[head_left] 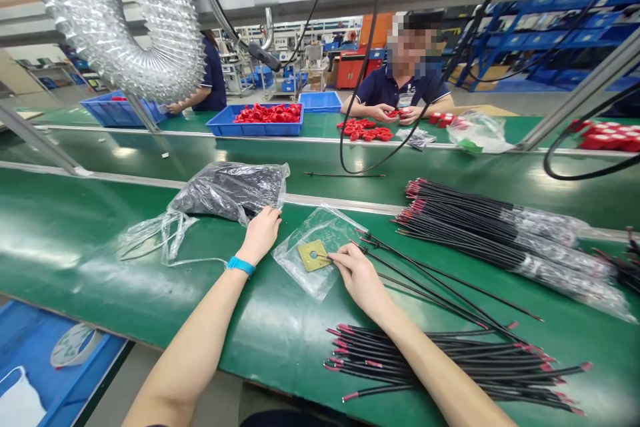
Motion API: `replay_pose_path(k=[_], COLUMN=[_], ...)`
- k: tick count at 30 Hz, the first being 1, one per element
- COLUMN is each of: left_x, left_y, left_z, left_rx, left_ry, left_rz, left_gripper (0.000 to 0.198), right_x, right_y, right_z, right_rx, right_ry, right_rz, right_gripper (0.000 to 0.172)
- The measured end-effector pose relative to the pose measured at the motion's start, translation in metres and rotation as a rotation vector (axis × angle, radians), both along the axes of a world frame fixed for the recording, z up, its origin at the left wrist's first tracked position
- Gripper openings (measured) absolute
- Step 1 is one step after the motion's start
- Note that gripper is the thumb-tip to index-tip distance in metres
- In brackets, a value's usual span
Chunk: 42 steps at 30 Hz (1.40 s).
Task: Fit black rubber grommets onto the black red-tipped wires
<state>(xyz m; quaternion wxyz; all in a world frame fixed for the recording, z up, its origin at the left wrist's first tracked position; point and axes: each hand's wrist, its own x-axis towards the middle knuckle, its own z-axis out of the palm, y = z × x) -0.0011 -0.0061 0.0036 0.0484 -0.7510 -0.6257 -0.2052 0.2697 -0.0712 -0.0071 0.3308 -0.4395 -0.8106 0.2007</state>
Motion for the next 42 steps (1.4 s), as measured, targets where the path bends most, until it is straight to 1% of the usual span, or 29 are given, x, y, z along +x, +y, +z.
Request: replay_pose_path(k=[3, 7, 9, 10, 12, 13, 16, 17, 19, 21, 24, 30, 34, 38, 40, 42], left_x=[0.001, 0.001, 0.004, 0.006, 0.013, 0.019, 0.037, 0.043, 0.052, 0.057, 0.060, 0.061, 0.061, 0.060, 0.062, 0.065], left_y=[-0.001, -0.004, -0.005, -0.005, -0.008, -0.009, -0.017, -0.020, -0.026, -0.030, -0.034, -0.038, -0.037, -0.035, -0.036, -0.036], left_z=[0.001, 0.003, 0.006, 0.007, 0.009, 0.010, 0.013, 0.014, 0.016, 0.017, 0.018, 0.019, 0.019, 0.019, 0.018, 0.016], left_rx=[-0.012, -0.022, -0.013, -0.007, -0.029, -0.078, -0.345, -0.430, -0.543, -0.606, -0.666, -0.690, -0.691, -0.664, -0.606, -0.556], left_ry=[0.003, -0.025, -0.106, -0.185, -0.436, -0.598, -1.061, -1.165, -1.286, -1.324, -1.313, -1.284, -1.268, -1.257, -1.212, -1.168], left_rz=[-0.005, -0.012, -0.042, -0.067, -0.131, -0.169, -0.293, -0.330, -0.381, -0.399, -0.416, -0.450, -0.465, -0.513, -0.545, -0.542], left_gripper=[0.026, 0.027, 0.027, 0.026, 0.024, 0.024, 0.034, 0.038, 0.045, 0.047, 0.049, 0.048, 0.048, 0.044, 0.040, 0.040], right_x=[-0.001, -0.004, -0.004, -0.003, -0.001, 0.000, 0.003, 0.004, 0.003, 0.001, 0.000, 0.001, 0.002, 0.004, 0.005, 0.007], right_y=[-0.001, -0.002, -0.002, -0.002, -0.002, -0.002, -0.002, -0.003, -0.004, -0.005, -0.007, -0.007, -0.006, -0.004, -0.002, 0.001], right_z=[0.003, 0.008, 0.009, 0.009, 0.008, 0.008, 0.010, 0.010, 0.012, 0.014, 0.016, 0.017, 0.016, 0.013, 0.010, 0.006], right_rx=[0.080, 0.155, 0.162, 0.164, 0.159, 0.150, 0.129, 0.130, 0.138, 0.145, 0.158, 0.141, 0.176, 0.285, 0.373, 0.457], right_ry=[-0.151, -0.461, -0.552, -0.562, -0.506, -0.443, -0.183, -0.104, 0.003, 0.052, 0.077, 0.047, 0.022, -0.041, -0.092, -0.136], right_rz=[-0.041, -0.039, -0.019, -0.012, -0.018, -0.030, -0.081, -0.090, -0.092, -0.091, -0.098, -0.120, -0.137, -0.145, -0.145, -0.125], right_gripper=[0.031, 0.036, 0.038, 0.038, 0.037, 0.036, 0.030, 0.029, 0.029, 0.028, 0.027, 0.029, 0.028, 0.027, 0.026, 0.026])
